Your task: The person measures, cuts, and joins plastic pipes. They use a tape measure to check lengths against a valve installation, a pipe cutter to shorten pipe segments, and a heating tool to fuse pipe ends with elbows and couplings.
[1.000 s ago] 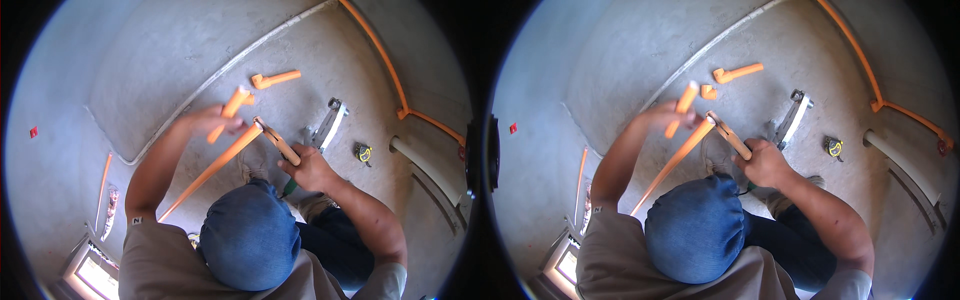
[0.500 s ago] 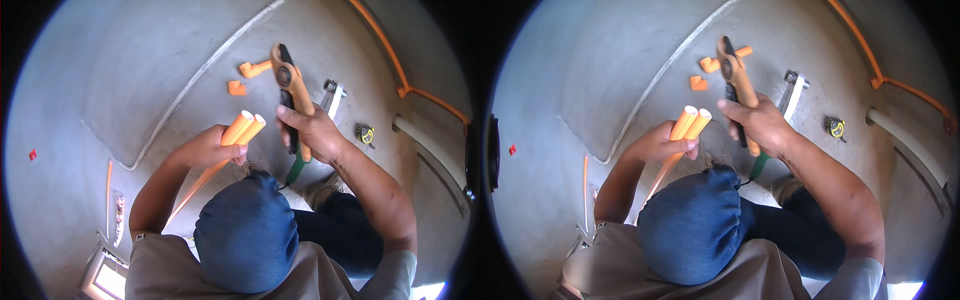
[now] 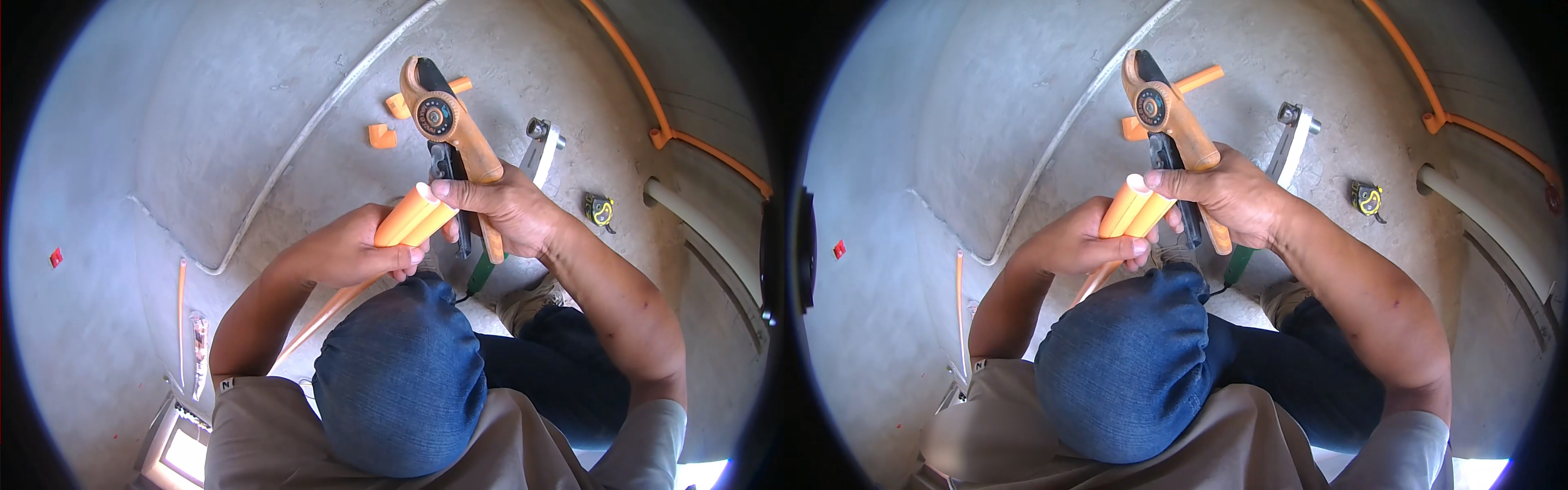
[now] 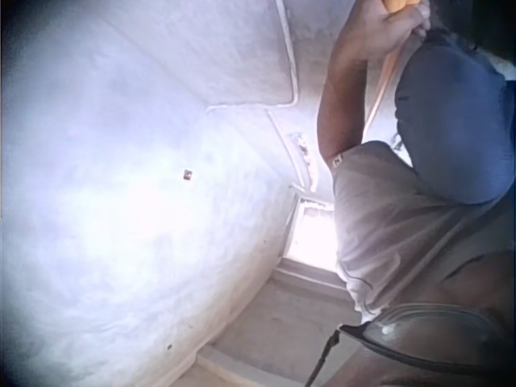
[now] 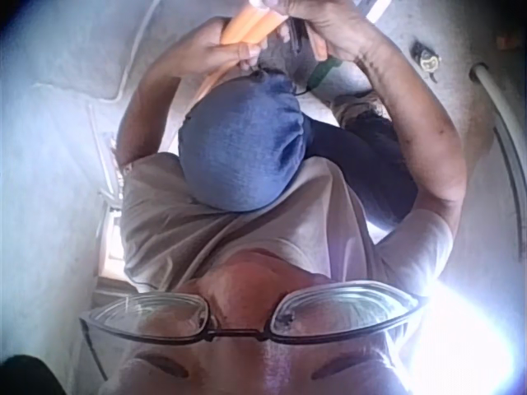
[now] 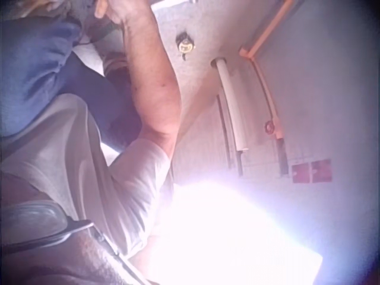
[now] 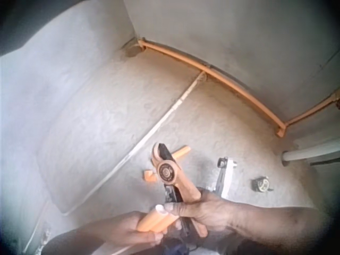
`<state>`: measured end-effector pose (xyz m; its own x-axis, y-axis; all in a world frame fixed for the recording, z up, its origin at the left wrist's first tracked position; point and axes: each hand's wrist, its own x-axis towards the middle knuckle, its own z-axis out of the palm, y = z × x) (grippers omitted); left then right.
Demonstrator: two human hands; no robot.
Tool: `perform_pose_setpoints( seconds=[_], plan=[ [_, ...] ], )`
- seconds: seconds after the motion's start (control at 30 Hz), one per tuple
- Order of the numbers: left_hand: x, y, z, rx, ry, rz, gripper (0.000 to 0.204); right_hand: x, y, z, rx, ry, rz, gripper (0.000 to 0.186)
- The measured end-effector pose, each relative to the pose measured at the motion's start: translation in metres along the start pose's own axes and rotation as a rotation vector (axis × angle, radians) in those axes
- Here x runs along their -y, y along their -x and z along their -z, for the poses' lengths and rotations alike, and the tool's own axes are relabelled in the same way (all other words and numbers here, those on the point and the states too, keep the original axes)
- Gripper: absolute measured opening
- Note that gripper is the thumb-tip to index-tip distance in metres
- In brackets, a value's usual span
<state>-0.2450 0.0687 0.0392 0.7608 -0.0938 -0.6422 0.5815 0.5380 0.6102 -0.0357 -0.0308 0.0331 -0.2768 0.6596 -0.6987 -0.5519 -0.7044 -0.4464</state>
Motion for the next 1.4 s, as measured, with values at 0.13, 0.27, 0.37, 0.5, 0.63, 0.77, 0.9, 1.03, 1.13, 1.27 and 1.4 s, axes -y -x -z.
perform_pose_setpoints(
  seconds=[0.13,0.27,0.37,0.5,0.63,0.77,0.9,1.03,1.13,1.27,1.4],
  plan=[
    [0.006,-0.004,0.003,0.009,-0.026,0.003,0.022,-0.002,-0.001,0.003,-0.016,0.02,-0.009,0.043],
    [0.01,-0.008,0.003,0.019,-0.055,-0.042,0.014,-0.001,-0.002,0.007,-0.037,0.076,-0.015,0.047],
    [0.014,-0.013,0.016,-0.067,-0.114,-0.104,0.016,0.014,0.003,0.01,-0.145,0.272,0.026,0.041],
    [-0.003,-0.03,0.049,-0.169,-0.257,-0.086,0.014,0.039,0.028,0.015,-0.486,0.713,0.133,0.043],
    [-0.031,-0.058,0.083,-0.397,-0.472,-0.124,0.031,0.051,0.062,0.024,-0.446,1.033,-0.107,0.042],
    [-0.077,-0.096,0.079,-0.496,-0.507,-0.12,0.033,0.011,0.077,0.027,-0.262,1.334,-0.134,0.045],
    [-0.107,-0.129,0.05,-0.54,-0.513,-0.114,0.03,0.01,0.053,0.005,-0.329,1.433,-0.105,0.036],
    [-0.115,-0.145,0.037,-0.577,-0.576,-0.13,0.031,0.019,0.039,-0.001,-0.371,1.471,-0.178,0.038],
    [-0.122,-0.142,0.036,-0.621,-0.637,-0.063,0.033,0.016,0.036,0.001,-0.367,1.522,-0.218,0.039],
    [-0.125,-0.143,0.03,-0.641,-0.723,-0.057,0.036,0.016,0.032,0.004,-0.393,1.445,-0.21,0.031],
    [-0.126,-0.143,0.026,-0.649,-0.744,-0.027,0.035,0.032,0.02,-0.005,-0.399,1.379,-0.28,0.04]
  ],
)
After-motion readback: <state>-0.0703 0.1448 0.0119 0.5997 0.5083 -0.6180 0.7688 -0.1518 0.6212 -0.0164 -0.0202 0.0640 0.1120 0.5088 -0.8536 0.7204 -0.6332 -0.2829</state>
